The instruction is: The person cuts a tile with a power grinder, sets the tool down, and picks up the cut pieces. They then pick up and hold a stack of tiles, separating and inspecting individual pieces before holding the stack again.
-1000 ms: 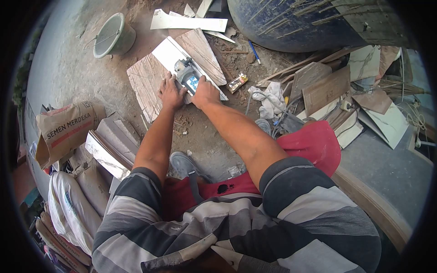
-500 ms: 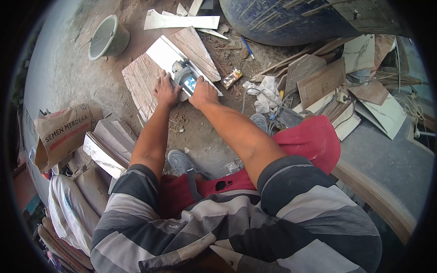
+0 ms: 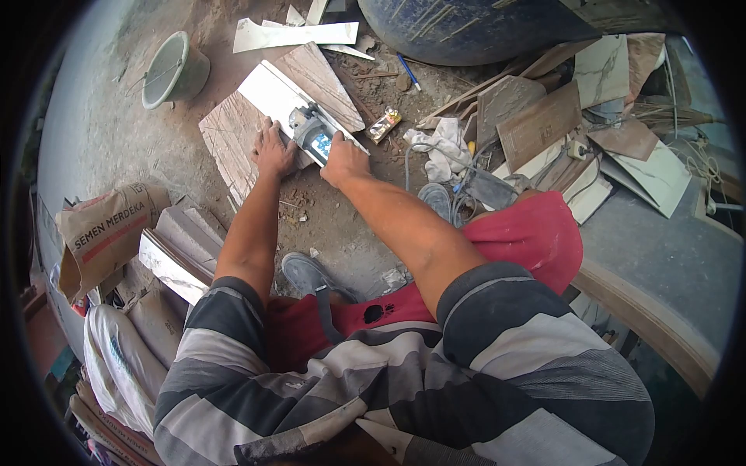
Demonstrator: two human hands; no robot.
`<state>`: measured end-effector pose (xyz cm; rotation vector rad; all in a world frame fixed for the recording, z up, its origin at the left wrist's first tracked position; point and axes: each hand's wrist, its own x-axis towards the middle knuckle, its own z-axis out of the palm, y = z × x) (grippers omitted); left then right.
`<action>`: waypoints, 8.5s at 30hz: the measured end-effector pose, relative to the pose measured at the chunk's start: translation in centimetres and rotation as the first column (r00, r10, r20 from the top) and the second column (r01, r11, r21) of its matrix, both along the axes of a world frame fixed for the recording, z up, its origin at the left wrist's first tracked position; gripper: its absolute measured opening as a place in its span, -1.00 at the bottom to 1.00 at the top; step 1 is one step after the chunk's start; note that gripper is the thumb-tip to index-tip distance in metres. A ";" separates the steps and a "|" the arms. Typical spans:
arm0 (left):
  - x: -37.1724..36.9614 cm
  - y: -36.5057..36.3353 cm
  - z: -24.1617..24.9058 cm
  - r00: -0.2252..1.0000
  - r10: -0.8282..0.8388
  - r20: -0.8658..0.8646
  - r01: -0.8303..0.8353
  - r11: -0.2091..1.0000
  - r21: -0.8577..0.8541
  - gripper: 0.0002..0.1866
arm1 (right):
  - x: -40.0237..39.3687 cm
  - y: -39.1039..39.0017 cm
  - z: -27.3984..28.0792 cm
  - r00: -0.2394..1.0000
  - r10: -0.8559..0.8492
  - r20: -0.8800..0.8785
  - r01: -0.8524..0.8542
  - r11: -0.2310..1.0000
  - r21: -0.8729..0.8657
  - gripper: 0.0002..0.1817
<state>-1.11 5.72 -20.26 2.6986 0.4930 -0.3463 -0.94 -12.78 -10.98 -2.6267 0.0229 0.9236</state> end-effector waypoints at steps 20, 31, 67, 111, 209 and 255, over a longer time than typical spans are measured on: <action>0.6 -0.4 1.8 0.993 -0.014 -0.120 0.019 0.999 0.045 -0.18 | -2.5 -2.9 0.7 1.000 -0.003 -0.022 0.003 1.000 -0.010 -0.26; 0.6 -0.6 2.2 0.991 -0.028 -0.128 0.038 0.996 0.075 -0.19 | -3.3 -3.9 0.4 1.000 -0.013 -0.013 0.013 1.000 -0.003 -0.29; 0.6 -0.5 1.6 0.993 -0.044 -0.113 0.056 0.992 0.109 -0.21 | -6.2 -6.5 0.8 1.000 -0.011 -0.022 0.010 0.999 -0.046 -0.29; 0.6 -0.6 1.3 0.996 0.012 -0.089 -0.005 0.997 0.079 -0.20 | -9.4 -9.6 4.1 0.996 -0.079 -0.038 0.075 0.993 -0.095 -0.27; -5.1 -10.4 0.5 0.519 0.504 -0.691 -0.665 -0.271 -0.696 -0.43 | 7.8 -8.1 -5.1 0.953 -0.058 0.297 0.141 0.954 -0.264 -0.32; -21.0 18.2 30.6 0.603 0.797 -0.036 -0.316 0.197 -0.928 -0.58 | 9.4 -9.9 -7.3 0.973 0.016 0.232 0.039 0.972 -0.230 -0.11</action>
